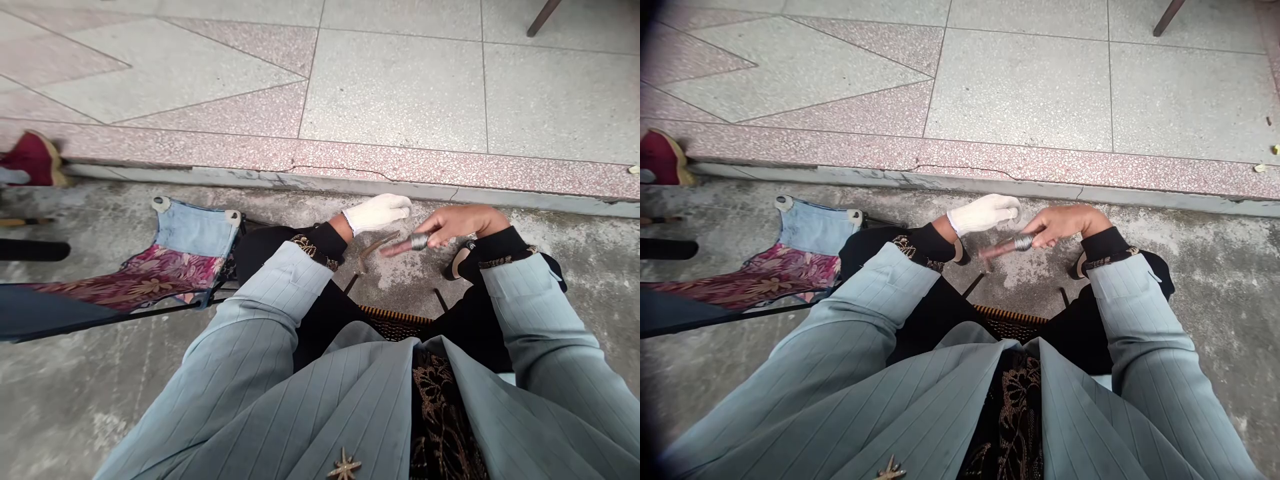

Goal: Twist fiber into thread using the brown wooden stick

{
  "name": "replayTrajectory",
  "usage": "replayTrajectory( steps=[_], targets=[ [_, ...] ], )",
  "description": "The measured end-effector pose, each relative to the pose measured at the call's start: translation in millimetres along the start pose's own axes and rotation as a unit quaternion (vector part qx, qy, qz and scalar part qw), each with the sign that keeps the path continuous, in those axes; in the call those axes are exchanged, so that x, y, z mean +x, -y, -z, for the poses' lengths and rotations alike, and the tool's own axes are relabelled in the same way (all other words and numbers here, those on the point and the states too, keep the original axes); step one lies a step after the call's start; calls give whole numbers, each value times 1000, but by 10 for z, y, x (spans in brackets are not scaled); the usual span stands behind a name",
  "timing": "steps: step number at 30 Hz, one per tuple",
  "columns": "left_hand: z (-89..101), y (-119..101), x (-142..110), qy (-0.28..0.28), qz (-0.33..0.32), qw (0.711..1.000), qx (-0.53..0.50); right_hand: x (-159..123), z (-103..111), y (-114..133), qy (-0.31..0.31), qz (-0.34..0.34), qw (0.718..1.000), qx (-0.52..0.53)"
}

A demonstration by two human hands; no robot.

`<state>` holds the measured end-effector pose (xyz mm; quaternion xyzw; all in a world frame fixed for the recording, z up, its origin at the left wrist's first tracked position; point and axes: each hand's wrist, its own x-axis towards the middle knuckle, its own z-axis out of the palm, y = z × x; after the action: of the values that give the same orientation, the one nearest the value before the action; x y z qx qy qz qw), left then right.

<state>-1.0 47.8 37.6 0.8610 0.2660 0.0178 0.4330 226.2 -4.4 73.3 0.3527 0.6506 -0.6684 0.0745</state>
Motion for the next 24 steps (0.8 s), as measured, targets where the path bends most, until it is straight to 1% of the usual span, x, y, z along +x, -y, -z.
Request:
replayTrajectory(
  steps=[1,2,4,5,7,9,11,13,15,17,19,20,22,24],
  targets=[
    [-17,-2,4,-2,3,1000,-18,-56,9,16,-50,31,998,33],
    [-41,-10,8,-3,9,1000,-28,-104,19,21,-118,53,989,70],
    [-96,-36,16,-7,21,999,-26,-152,35,-1,-248,76,956,140],
    [-124,-51,21,-6,23,1000,-18,-146,37,-23,-298,80,935,173],
    [-174,-77,33,8,18,1000,-2,-80,25,-69,-361,81,901,226],
    [-215,-91,45,29,17,999,10,25,3,-103,-388,76,881,259],
    [-250,-89,54,50,21,998,19,126,-11,-124,-399,58,876,264],
    [-285,-67,62,61,21,997,34,198,-5,-140,-405,18,887,220],
    [-323,-29,71,66,21,996,55,240,17,-156,-413,-57,903,106],
    [-360,16,84,64,27,994,88,267,36,-169,-408,-139,901,-50],
    [-393,49,94,70,37,990,114,292,39,-173,-377,-190,889,-177],
    [-406,58,96,75,41,989,123,304,33,-172,-353,-202,888,-216],
    [-424,59,92,85,47,987,125,323,14,-166,-296,-210,895,-259],
    [-432,50,75,95,42,988,117,331,-8,-159,-224,-212,906,-289]
  ],
)
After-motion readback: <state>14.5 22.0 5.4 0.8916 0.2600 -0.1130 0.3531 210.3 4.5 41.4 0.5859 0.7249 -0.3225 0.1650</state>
